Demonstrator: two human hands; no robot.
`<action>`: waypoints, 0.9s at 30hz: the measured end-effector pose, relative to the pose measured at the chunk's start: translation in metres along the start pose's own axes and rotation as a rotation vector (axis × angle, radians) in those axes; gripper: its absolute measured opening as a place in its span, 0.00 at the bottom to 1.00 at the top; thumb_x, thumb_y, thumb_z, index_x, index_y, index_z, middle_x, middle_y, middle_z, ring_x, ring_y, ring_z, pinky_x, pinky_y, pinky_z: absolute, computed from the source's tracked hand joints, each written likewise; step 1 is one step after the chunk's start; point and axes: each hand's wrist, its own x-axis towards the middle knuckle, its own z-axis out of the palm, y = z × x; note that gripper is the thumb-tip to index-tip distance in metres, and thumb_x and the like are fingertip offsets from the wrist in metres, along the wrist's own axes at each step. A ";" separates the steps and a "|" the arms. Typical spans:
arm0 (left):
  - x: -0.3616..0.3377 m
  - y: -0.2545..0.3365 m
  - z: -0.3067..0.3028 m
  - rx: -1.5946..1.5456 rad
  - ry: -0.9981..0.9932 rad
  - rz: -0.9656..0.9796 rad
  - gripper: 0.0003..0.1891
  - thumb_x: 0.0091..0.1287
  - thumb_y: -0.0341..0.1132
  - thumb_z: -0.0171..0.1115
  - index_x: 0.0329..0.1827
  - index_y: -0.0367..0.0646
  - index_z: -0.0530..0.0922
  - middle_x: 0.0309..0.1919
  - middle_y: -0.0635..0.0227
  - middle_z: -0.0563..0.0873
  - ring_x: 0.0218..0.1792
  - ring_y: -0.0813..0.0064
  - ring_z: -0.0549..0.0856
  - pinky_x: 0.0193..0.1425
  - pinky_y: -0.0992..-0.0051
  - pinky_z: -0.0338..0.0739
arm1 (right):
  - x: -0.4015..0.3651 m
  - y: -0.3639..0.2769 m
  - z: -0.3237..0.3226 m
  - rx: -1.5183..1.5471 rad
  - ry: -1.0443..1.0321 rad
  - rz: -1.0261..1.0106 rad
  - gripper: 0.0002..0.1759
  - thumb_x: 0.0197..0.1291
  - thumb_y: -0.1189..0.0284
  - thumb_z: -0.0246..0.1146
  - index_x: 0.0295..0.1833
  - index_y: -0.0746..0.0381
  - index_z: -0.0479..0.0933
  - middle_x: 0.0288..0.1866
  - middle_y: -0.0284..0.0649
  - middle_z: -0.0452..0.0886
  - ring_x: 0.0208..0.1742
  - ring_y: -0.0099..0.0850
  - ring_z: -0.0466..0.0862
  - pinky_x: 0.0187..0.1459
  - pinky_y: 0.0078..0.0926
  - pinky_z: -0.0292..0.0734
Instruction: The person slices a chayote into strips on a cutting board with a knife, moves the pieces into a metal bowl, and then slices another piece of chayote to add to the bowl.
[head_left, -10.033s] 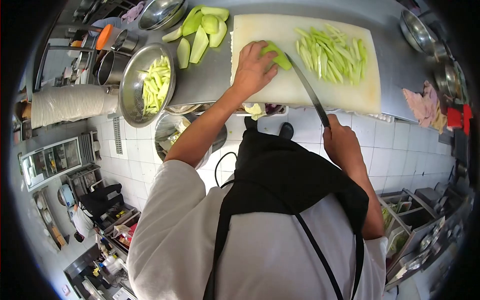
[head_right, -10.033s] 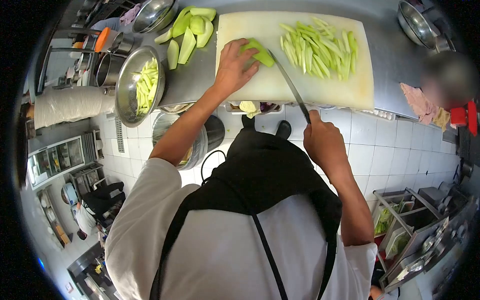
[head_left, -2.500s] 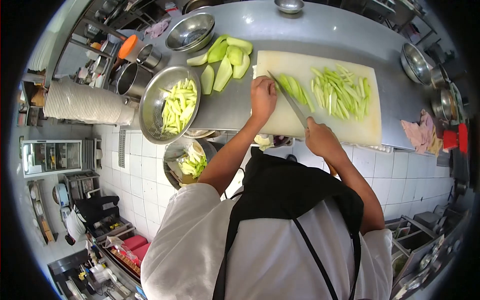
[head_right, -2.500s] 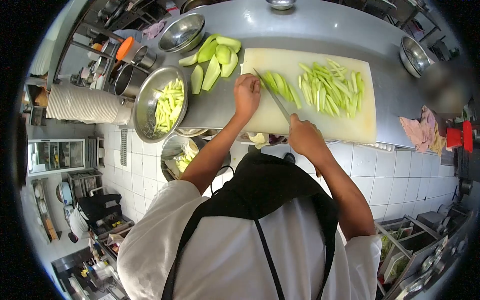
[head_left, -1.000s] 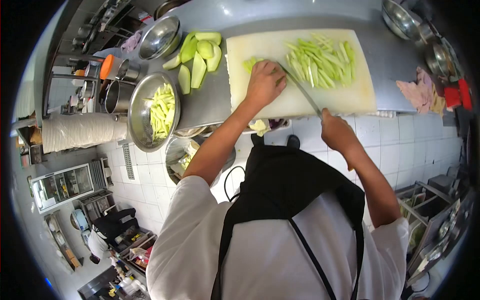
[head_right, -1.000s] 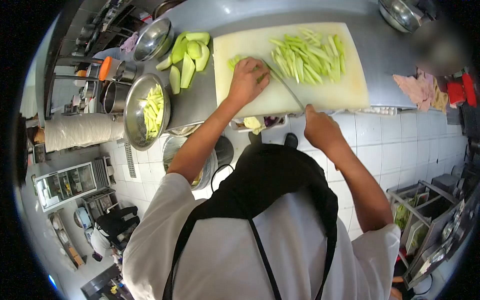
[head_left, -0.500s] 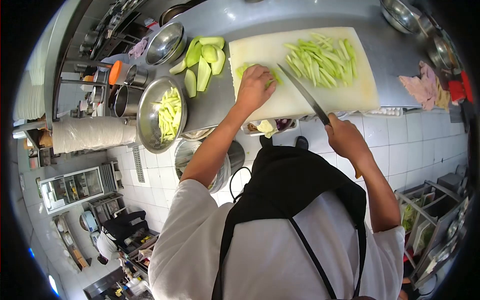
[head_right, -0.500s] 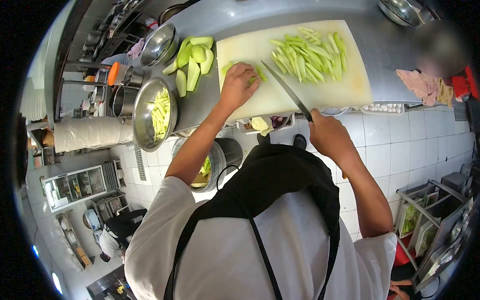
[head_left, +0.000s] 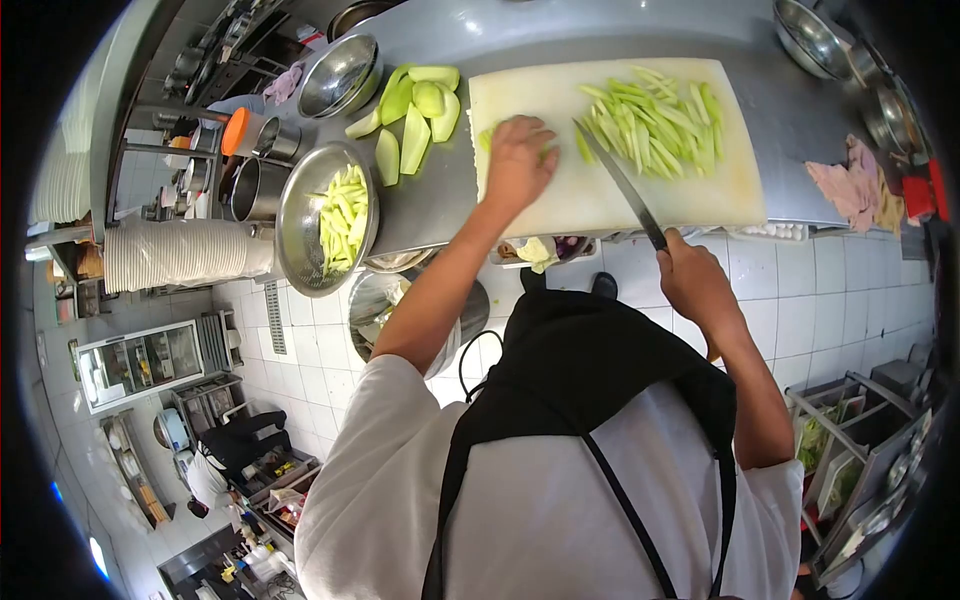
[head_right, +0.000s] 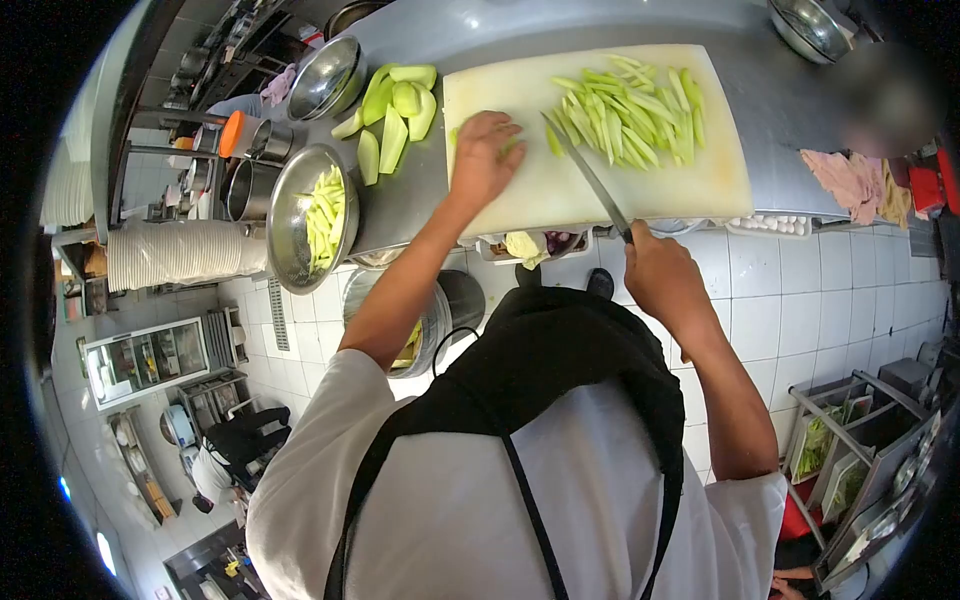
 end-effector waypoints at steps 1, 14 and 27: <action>0.001 -0.007 -0.006 0.007 -0.004 -0.025 0.12 0.58 0.32 0.74 0.45 0.41 0.89 0.51 0.61 0.86 0.57 0.56 0.82 0.66 0.58 0.75 | -0.003 -0.005 -0.001 0.015 -0.023 -0.009 0.15 0.74 0.66 0.56 0.56 0.65 0.73 0.39 0.66 0.83 0.46 0.66 0.83 0.52 0.62 0.75; -0.001 -0.007 -0.014 -0.025 -0.179 -0.077 0.14 0.62 0.38 0.74 0.47 0.42 0.90 0.57 0.60 0.84 0.57 0.57 0.83 0.65 0.62 0.78 | 0.011 0.015 0.016 -0.017 0.010 0.043 0.17 0.74 0.65 0.55 0.61 0.65 0.73 0.42 0.65 0.84 0.49 0.65 0.83 0.53 0.60 0.76; -0.014 0.025 -0.002 0.137 -0.171 0.059 0.11 0.60 0.36 0.73 0.44 0.44 0.89 0.51 0.65 0.86 0.58 0.60 0.80 0.70 0.54 0.66 | 0.011 0.015 0.018 0.046 -0.001 0.035 0.15 0.73 0.67 0.55 0.57 0.67 0.73 0.39 0.64 0.84 0.46 0.64 0.84 0.51 0.60 0.75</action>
